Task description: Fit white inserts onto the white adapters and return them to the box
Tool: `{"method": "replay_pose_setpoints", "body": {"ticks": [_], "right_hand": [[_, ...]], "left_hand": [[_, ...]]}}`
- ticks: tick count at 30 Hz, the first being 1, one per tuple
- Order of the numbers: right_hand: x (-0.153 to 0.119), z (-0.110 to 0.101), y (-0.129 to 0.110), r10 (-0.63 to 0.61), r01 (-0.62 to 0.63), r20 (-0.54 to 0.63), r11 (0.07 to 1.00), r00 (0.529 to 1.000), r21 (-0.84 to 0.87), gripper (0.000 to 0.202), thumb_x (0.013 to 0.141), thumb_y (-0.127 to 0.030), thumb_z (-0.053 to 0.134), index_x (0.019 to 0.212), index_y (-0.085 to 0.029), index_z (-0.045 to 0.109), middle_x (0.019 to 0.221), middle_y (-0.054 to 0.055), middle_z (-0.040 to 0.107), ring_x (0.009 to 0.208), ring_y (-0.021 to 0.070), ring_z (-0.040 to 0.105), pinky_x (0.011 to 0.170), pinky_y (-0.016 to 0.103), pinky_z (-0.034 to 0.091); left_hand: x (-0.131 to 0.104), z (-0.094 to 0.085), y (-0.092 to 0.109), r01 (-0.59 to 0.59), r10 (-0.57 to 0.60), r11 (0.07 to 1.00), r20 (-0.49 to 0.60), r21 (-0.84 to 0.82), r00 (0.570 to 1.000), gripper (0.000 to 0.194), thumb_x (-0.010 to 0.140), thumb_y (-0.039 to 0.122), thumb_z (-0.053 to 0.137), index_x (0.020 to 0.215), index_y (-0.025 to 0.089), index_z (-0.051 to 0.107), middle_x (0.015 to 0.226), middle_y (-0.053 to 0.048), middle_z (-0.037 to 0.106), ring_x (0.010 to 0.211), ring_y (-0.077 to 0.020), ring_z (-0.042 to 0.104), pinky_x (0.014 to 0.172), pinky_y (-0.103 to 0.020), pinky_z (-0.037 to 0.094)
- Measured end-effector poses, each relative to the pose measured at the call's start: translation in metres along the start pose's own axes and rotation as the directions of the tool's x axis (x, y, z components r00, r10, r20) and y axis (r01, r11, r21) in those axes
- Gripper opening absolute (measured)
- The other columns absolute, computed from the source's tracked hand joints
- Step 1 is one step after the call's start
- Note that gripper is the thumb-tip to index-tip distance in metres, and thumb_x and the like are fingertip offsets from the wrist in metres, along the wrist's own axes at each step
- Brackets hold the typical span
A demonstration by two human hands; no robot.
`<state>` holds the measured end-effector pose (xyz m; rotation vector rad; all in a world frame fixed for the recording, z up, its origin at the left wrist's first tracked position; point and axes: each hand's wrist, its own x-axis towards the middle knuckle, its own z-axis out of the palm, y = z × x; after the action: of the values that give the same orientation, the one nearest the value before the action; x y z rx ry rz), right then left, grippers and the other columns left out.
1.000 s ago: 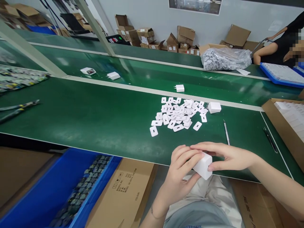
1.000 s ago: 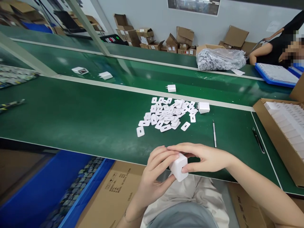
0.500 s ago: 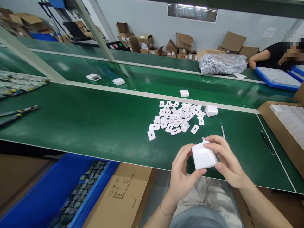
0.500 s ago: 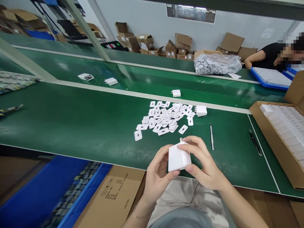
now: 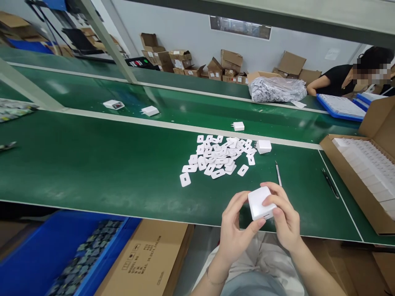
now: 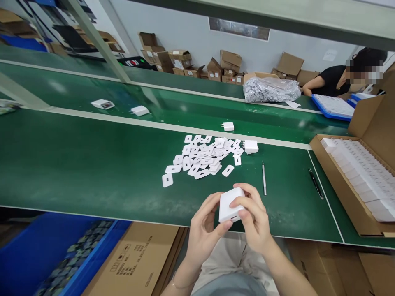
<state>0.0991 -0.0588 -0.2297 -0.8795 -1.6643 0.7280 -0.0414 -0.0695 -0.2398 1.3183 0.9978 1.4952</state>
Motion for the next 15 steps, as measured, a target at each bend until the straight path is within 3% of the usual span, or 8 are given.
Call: {"method": "replay_pose_setpoints", "body": {"ticks": [3, 6, 9, 12, 14, 15], "right_hand": [[-0.003, -0.002, 0.004, 0.08, -0.081, -0.015, 0.991, 0.997, -0.111, 0.025, 0.099, -0.036, 0.04, 0.109, -0.027, 0.061, 0.124, 0.011, 0.055, 0.115, 0.0273, 0.056, 0.087, 0.043, 0.05], [-0.011, -0.004, 0.009, 0.18, -0.186, -0.046, 0.943, 0.982, -0.275, 0.038, 0.094, -0.037, 0.053, 0.13, -0.029, 0.05, 0.133, 0.013, 0.05, 0.117, 0.0279, 0.055, 0.089, 0.044, 0.051], [-0.017, -0.009, 0.013, 0.221, -0.229, -0.057, 0.94, 0.974, -0.253, 0.041, 0.089, -0.033, 0.059, 0.128, -0.028, 0.05, 0.133, 0.011, 0.053, 0.119, 0.0273, 0.055, 0.094, 0.043, 0.05], [-0.008, -0.029, 0.015, 0.244, -0.249, -0.051, 0.958, 0.968, -0.145, 0.024, 0.085, -0.031, 0.062, 0.108, -0.024, 0.059, 0.106, 0.007, 0.066, 0.096, 0.0223, 0.065, 0.081, 0.035, 0.055], [0.013, -0.061, 0.014, 0.222, -0.244, -0.136, 0.954, 0.965, -0.172, 0.023, 0.081, -0.033, 0.066, 0.101, -0.022, 0.061, 0.095, 0.005, 0.068, 0.085, 0.0204, 0.065, 0.075, 0.032, 0.055], [0.027, -0.084, 0.013, 0.186, -0.23, -0.206, 0.949, 0.961, -0.215, 0.025, 0.08, -0.035, 0.067, 0.101, -0.021, 0.061, 0.097, 0.005, 0.068, 0.086, 0.0206, 0.065, 0.075, 0.032, 0.054]], "left_hand": [[0.003, 0.005, -0.012, 0.211, -0.215, 0.942, 0.017, -0.26, 0.977, 0.044, 0.072, 0.043, 0.078, 0.105, 0.015, 0.07, 0.101, -0.012, 0.068, 0.094, -0.0248, 0.064, 0.083, -0.036, 0.053], [0.006, 0.012, -0.025, 0.434, -0.468, 0.717, 0.086, -0.546, 0.88, 0.044, 0.069, 0.05, 0.077, 0.093, 0.013, 0.073, 0.088, -0.012, 0.073, 0.086, -0.0247, 0.069, 0.083, -0.037, 0.055], [0.008, 0.023, -0.031, 0.543, -0.567, 0.563, 0.186, -0.623, 0.802, 0.041, 0.07, 0.05, 0.078, 0.087, 0.013, 0.074, 0.084, -0.01, 0.074, 0.077, -0.0205, 0.069, 0.076, -0.032, 0.056], [0.009, 0.034, -0.03, 0.627, -0.54, 0.556, 0.336, -0.545, 0.772, 0.046, 0.083, 0.057, 0.061, 0.1, 0.015, 0.072, 0.096, -0.013, 0.072, 0.076, -0.0201, 0.068, 0.071, -0.034, 0.057], [0.009, 0.032, -0.027, 0.634, -0.536, 0.624, 0.339, -0.458, 0.773, 0.053, 0.09, 0.063, 0.045, 0.11, 0.02, 0.068, 0.111, -0.015, 0.069, 0.081, -0.0229, 0.068, 0.07, -0.038, 0.058], [0.009, 0.025, -0.027, 0.601, -0.525, 0.698, 0.294, -0.388, 0.799, 0.052, 0.091, 0.063, 0.042, 0.112, 0.022, 0.067, 0.115, -0.014, 0.067, 0.084, -0.0237, 0.069, 0.071, -0.038, 0.059]]}}
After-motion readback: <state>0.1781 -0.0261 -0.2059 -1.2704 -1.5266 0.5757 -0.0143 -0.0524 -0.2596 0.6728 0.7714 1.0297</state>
